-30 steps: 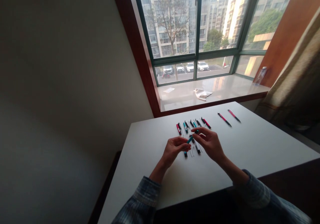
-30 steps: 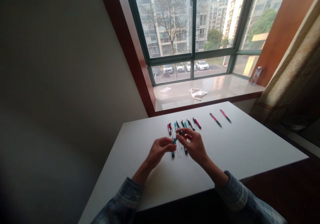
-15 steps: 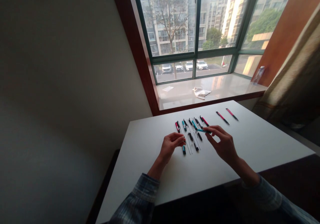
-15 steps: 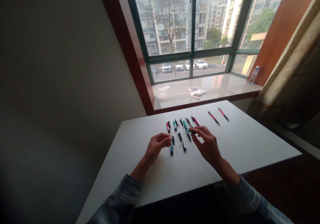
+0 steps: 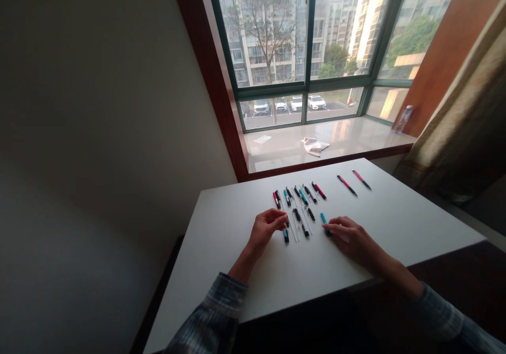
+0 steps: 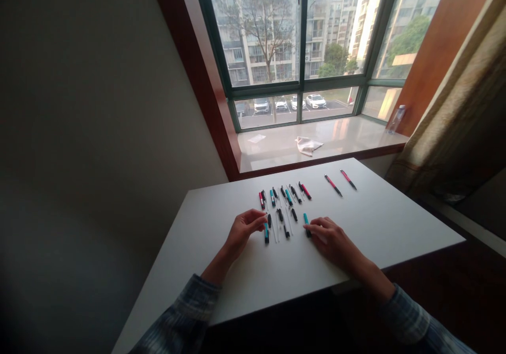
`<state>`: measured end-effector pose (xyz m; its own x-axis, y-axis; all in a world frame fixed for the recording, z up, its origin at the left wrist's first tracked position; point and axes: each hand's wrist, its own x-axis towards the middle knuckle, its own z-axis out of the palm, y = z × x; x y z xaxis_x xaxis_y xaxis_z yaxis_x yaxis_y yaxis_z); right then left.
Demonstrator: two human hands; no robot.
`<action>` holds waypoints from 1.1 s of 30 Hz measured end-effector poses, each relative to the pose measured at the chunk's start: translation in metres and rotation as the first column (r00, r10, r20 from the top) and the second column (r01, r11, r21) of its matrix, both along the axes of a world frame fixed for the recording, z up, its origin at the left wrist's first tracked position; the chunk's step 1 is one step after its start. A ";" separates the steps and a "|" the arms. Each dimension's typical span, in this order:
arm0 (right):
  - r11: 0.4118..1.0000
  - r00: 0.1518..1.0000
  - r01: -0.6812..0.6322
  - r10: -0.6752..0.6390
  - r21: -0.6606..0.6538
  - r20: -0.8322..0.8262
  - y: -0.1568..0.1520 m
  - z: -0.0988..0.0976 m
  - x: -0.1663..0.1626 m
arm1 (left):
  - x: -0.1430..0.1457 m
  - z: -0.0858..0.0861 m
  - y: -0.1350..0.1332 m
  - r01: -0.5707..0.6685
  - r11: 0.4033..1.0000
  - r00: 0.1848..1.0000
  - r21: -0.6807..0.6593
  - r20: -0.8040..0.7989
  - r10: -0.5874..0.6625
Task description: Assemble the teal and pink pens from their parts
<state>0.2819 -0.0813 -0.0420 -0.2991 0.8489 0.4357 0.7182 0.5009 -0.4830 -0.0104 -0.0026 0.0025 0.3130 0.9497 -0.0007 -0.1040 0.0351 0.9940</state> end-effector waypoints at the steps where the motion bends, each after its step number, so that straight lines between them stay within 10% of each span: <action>1: 1.000 1.000 0.002 -0.002 -0.004 -0.001 0.001 0.001 -0.002 | 0.000 0.000 0.000 0.003 1.000 1.000 0.003 -0.002 -0.003; 18: 0.996 0.999 -0.041 0.039 -0.074 -0.030 0.015 0.008 -0.013 | 0.000 0.002 -0.001 0.041 0.999 0.998 -0.004 -0.043 -0.041; 27: 1.000 0.918 -0.016 0.018 0.009 -0.395 0.016 0.057 -0.078 | 0.002 0.010 -0.008 0.171 0.985 0.985 0.013 -0.033 -0.170; 33: 0.997 0.834 -0.043 0.000 -0.065 -0.551 0.027 0.050 -0.097 | 0.002 0.010 -0.010 0.241 0.970 0.970 0.005 0.024 -0.241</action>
<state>0.1845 -0.0539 0.0078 -0.0468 0.8805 0.4718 0.3120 0.4616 -0.8304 -0.0080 -0.0123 0.0126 0.5327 0.8462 0.0111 -0.1167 0.0605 0.9913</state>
